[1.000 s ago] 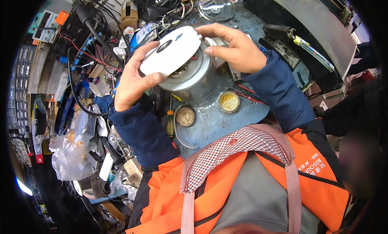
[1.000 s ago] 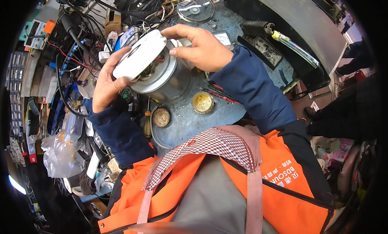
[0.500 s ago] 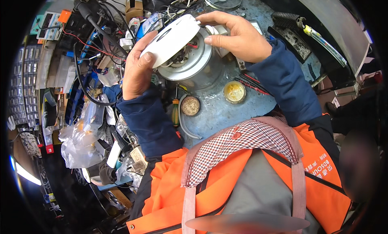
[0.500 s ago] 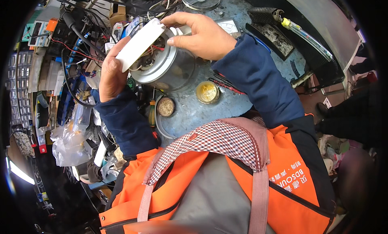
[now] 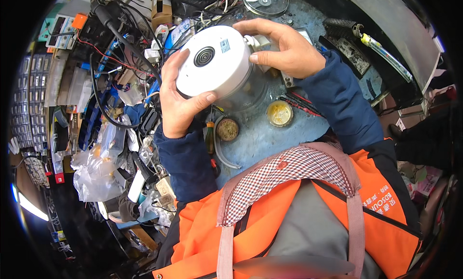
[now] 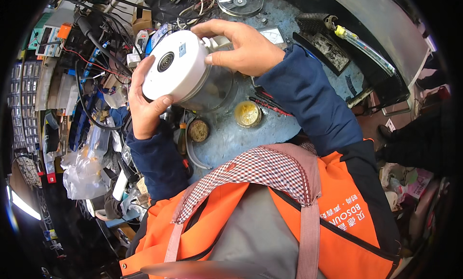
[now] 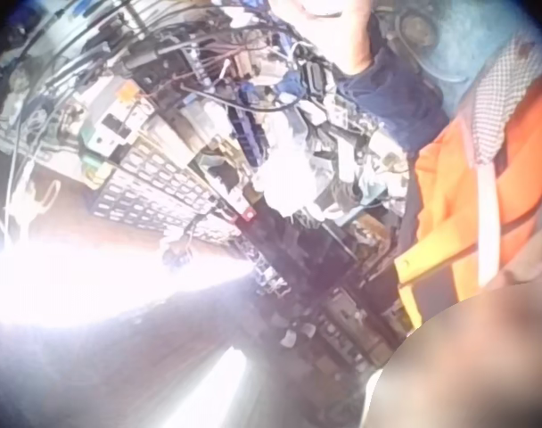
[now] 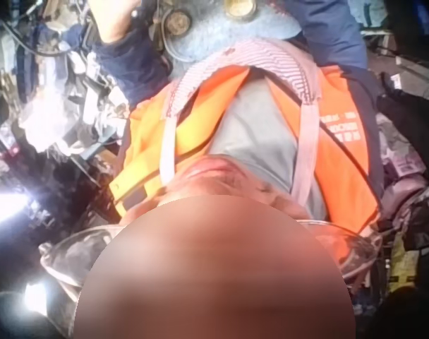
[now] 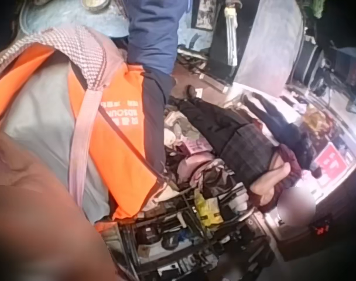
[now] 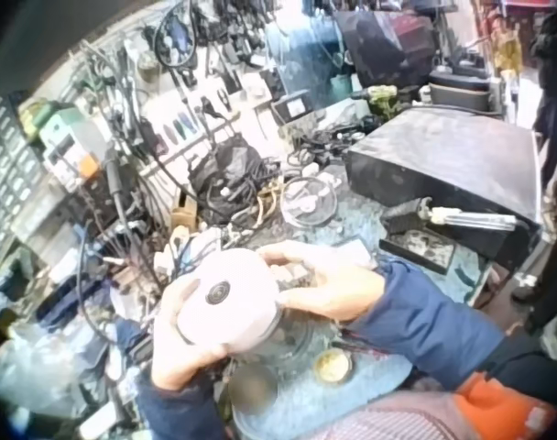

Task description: The person repairs a white circular electronic device by soldering internal wires, adjusting connections, and reassembling the casing. They use a soldering iron, pliers, and a screwdriver to secure components and fasten the cover.

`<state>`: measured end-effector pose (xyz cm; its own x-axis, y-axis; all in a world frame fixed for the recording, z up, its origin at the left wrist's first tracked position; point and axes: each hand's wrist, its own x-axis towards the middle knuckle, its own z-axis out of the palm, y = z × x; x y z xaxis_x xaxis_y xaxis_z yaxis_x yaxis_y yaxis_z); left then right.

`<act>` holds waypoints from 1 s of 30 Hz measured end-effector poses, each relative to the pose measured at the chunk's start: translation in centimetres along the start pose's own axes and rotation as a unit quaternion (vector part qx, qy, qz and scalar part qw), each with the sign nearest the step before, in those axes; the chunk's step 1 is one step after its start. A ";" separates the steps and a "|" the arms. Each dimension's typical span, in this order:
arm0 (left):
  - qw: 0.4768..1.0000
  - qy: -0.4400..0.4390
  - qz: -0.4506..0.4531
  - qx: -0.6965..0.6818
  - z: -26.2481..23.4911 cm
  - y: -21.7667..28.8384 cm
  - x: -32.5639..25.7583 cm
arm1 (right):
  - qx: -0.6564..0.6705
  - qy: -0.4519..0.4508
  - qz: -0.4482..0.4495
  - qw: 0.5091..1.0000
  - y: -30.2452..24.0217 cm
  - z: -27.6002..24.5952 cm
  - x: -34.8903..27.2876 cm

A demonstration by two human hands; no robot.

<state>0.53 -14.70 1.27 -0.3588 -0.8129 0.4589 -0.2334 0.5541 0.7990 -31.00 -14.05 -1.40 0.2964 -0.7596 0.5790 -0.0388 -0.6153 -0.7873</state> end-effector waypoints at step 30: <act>0.978 0.129 -0.088 -0.139 4.4 2.2 -0.2 | 0.086 -0.008 0.047 0.995 0.9 -0.7 -0.2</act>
<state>-3.84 -12.51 1.24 -0.0864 -0.9294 0.3589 -0.0030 0.3605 0.9327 -31.74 -14.57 -2.14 0.3135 -0.8082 0.4985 0.0973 -0.4948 -0.8635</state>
